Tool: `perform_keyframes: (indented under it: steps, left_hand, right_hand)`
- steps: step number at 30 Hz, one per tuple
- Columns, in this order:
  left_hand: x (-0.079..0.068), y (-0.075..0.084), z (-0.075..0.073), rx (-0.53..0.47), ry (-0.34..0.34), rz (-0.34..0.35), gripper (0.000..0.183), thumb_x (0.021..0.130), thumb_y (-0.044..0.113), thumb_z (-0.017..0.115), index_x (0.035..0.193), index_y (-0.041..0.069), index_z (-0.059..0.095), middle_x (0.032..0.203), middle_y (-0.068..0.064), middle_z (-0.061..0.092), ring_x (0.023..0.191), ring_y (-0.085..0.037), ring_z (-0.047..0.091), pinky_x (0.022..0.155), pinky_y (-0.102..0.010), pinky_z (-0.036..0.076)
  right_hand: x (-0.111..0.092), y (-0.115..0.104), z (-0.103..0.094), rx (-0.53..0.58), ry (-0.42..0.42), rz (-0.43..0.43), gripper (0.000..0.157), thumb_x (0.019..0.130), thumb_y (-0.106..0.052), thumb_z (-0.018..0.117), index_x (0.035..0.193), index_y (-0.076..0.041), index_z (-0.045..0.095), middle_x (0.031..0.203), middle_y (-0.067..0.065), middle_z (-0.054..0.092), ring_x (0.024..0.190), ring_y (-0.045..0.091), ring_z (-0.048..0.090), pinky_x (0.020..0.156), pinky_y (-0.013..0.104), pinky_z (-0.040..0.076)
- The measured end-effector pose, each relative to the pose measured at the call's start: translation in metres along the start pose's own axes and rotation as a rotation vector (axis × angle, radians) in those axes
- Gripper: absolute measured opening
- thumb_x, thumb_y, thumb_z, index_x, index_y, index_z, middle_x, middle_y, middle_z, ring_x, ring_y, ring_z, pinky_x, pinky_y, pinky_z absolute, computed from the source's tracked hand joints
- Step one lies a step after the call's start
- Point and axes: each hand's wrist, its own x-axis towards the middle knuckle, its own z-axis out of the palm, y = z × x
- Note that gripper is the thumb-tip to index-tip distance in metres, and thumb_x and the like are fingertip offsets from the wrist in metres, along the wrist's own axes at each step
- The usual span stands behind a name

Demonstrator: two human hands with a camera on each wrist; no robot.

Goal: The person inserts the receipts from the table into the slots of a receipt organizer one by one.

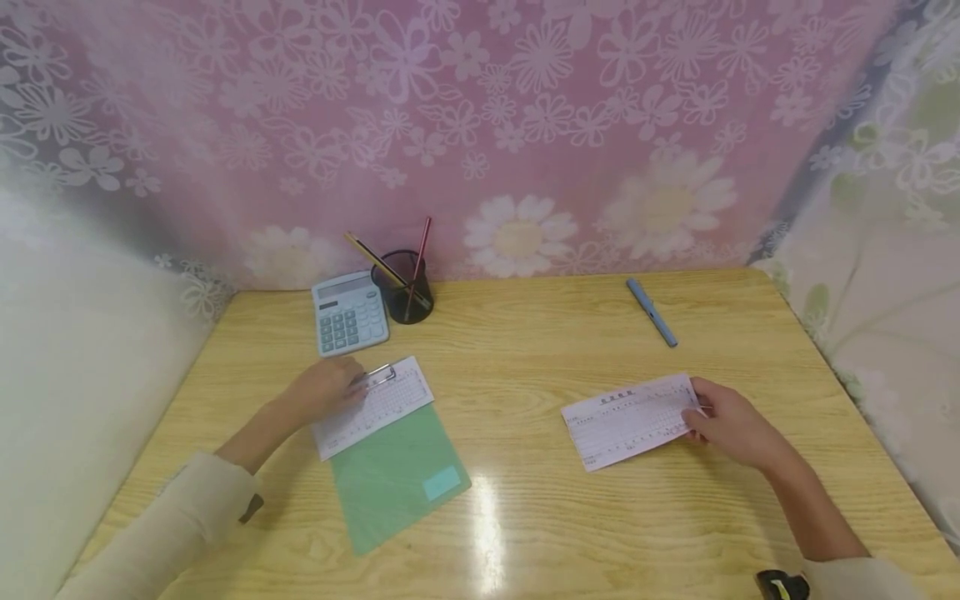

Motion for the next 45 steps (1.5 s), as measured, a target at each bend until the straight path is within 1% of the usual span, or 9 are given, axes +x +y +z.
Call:
perform_keyframes:
  steps: [4, 7, 11, 15, 21, 26, 30, 38, 45]
  left_hand:
    - [0.004, -0.001, 0.003, 0.001, 0.025, 0.018, 0.019, 0.087, 0.022, 0.068, 0.085, 0.004, 0.064, 0.074, -0.002, 0.057, 0.066, -0.013, 0.048, 0.063, -0.03, 0.045]
    - [0.007, 0.001, 0.003, 0.007, 0.037, 0.03, 0.019, 0.087, 0.022, 0.068, 0.084, 0.004, 0.063, 0.074, -0.002, 0.058, 0.066, -0.014, 0.05, 0.064, -0.031, 0.046]
    - [0.012, 0.006, 0.002, 0.004, 0.044, 0.042, 0.019, 0.087, 0.022, 0.068, 0.085, 0.004, 0.064, 0.076, -0.003, 0.059, 0.069, -0.015, 0.052, 0.066, -0.032, 0.048]
    - [0.02, 0.011, 0.002, 0.011, 0.044, 0.052, 0.019, 0.087, 0.022, 0.068, 0.086, 0.003, 0.065, 0.076, -0.004, 0.06, 0.068, -0.016, 0.052, 0.065, -0.032, 0.047]
    - [0.034, 0.017, 0.003, 0.024, 0.049, 0.067, 0.018, 0.087, 0.021, 0.068, 0.083, 0.003, 0.065, 0.075, -0.004, 0.059, 0.066, -0.016, 0.051, 0.063, -0.032, 0.046]
    - [0.045, 0.023, 0.002, 0.01, 0.028, 0.057, 0.019, 0.087, 0.022, 0.067, 0.084, 0.003, 0.065, 0.074, -0.003, 0.058, 0.065, -0.015, 0.048, 0.062, -0.03, 0.044]
    - [0.05, 0.027, 0.002, 0.007, 0.005, 0.035, 0.02, 0.088, 0.022, 0.066, 0.086, 0.002, 0.065, 0.077, -0.004, 0.06, 0.067, -0.016, 0.051, 0.064, -0.031, 0.046]
    - [0.053, 0.025, 0.001, -0.059, -0.05, -0.005, 0.025, 0.089, 0.028, 0.067, 0.093, 0.003, 0.066, 0.086, -0.006, 0.064, 0.077, -0.018, 0.058, 0.074, -0.033, 0.051]
    - [0.054, 0.024, 0.001, -0.091, -0.041, 0.02, 0.024, 0.089, 0.028, 0.066, 0.09, 0.003, 0.065, 0.081, -0.004, 0.062, 0.072, -0.016, 0.054, 0.07, -0.032, 0.048]
  right_hand:
    - [0.009, -0.011, 0.003, 0.017, 0.028, 0.014, 0.026, 0.097, -0.007, 0.05, 0.115, 0.012, 0.047, 0.077, 0.0, 0.058, 0.062, 0.01, 0.053, 0.053, 0.026, 0.044]
    - [0.02, -0.021, 0.006, 0.083, 0.041, 0.086, 0.032, 0.097, -0.015, 0.053, 0.115, 0.012, 0.052, 0.08, -0.002, 0.064, 0.067, 0.01, 0.058, 0.059, 0.026, 0.05]
    - [0.035, -0.033, 0.016, 0.218, 0.039, 0.182, 0.039, 0.096, -0.022, 0.057, 0.115, 0.012, 0.053, 0.077, 0.0, 0.066, 0.066, 0.01, 0.06, 0.061, 0.028, 0.054]
    - [0.049, -0.046, 0.027, 0.324, 0.03, 0.218, 0.039, 0.096, -0.021, 0.057, 0.115, 0.012, 0.052, 0.076, 0.0, 0.067, 0.067, 0.008, 0.061, 0.064, 0.026, 0.056]
    - [0.076, -0.066, 0.049, 0.455, -0.023, 0.232, 0.039, 0.095, -0.015, 0.057, 0.119, 0.014, 0.049, 0.082, 0.003, 0.07, 0.074, 0.013, 0.068, 0.072, 0.029, 0.057]
    - [0.097, -0.084, 0.074, 0.478, -0.054, 0.247, 0.032, 0.093, -0.009, 0.059, 0.114, 0.014, 0.053, 0.082, 0.007, 0.071, 0.075, 0.015, 0.07, 0.074, 0.032, 0.058]
    - [0.111, -0.097, 0.092, 0.482, -0.073, 0.266, 0.029, 0.092, -0.007, 0.06, 0.111, 0.015, 0.056, 0.08, 0.01, 0.072, 0.074, 0.017, 0.071, 0.072, 0.032, 0.058]
    - [0.137, -0.118, 0.123, 0.552, -0.142, 0.372, 0.022, 0.09, -0.002, 0.06, 0.107, 0.012, 0.058, 0.075, 0.008, 0.07, 0.073, 0.015, 0.071, 0.074, 0.031, 0.057]
    - [0.154, -0.133, 0.148, 0.585, -0.203, 0.468, 0.015, 0.092, -0.003, 0.059, 0.102, 0.008, 0.057, 0.073, 0.009, 0.07, 0.068, 0.014, 0.07, 0.069, 0.028, 0.058]
